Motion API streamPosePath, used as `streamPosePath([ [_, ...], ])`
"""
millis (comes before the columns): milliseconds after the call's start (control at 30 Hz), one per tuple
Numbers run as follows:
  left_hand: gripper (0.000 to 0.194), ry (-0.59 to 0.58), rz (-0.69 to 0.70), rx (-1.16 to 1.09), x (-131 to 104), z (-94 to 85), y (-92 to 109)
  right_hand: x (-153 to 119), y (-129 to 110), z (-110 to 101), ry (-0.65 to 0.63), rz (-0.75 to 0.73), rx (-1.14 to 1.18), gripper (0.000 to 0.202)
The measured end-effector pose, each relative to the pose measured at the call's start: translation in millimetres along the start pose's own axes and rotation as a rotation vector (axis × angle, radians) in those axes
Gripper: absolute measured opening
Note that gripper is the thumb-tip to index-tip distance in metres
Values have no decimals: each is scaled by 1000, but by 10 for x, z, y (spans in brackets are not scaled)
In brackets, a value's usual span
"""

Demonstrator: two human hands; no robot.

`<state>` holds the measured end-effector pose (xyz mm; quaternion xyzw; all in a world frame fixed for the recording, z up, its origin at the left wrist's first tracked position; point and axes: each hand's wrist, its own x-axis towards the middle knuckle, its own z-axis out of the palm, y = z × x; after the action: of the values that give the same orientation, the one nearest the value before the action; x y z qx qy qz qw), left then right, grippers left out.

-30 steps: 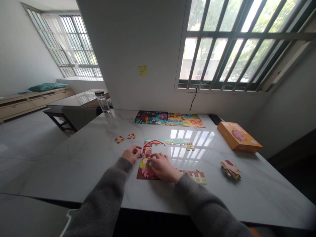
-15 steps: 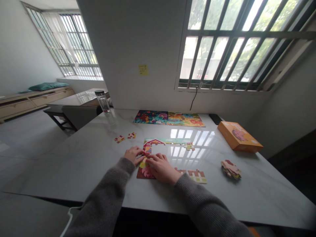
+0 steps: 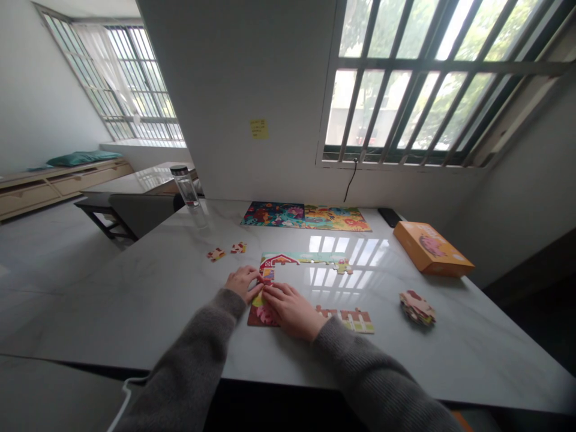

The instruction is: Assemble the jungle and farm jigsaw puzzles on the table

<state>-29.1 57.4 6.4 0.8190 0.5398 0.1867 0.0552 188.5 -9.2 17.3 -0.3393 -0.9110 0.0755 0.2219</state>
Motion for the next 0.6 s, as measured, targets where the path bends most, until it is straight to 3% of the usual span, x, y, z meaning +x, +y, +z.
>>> streamPosePath([
  [200,26,-29,22,28,5,-12,24,-4,-56,-31,-5,3,-97,41],
  [367,22,-57,-29,58,11,-48,105,12,-143,-45,7,32,-146,33],
  [600,22,-40,-53,77,14,-53,160,19,-225,-64,31,79,-90,63],
])
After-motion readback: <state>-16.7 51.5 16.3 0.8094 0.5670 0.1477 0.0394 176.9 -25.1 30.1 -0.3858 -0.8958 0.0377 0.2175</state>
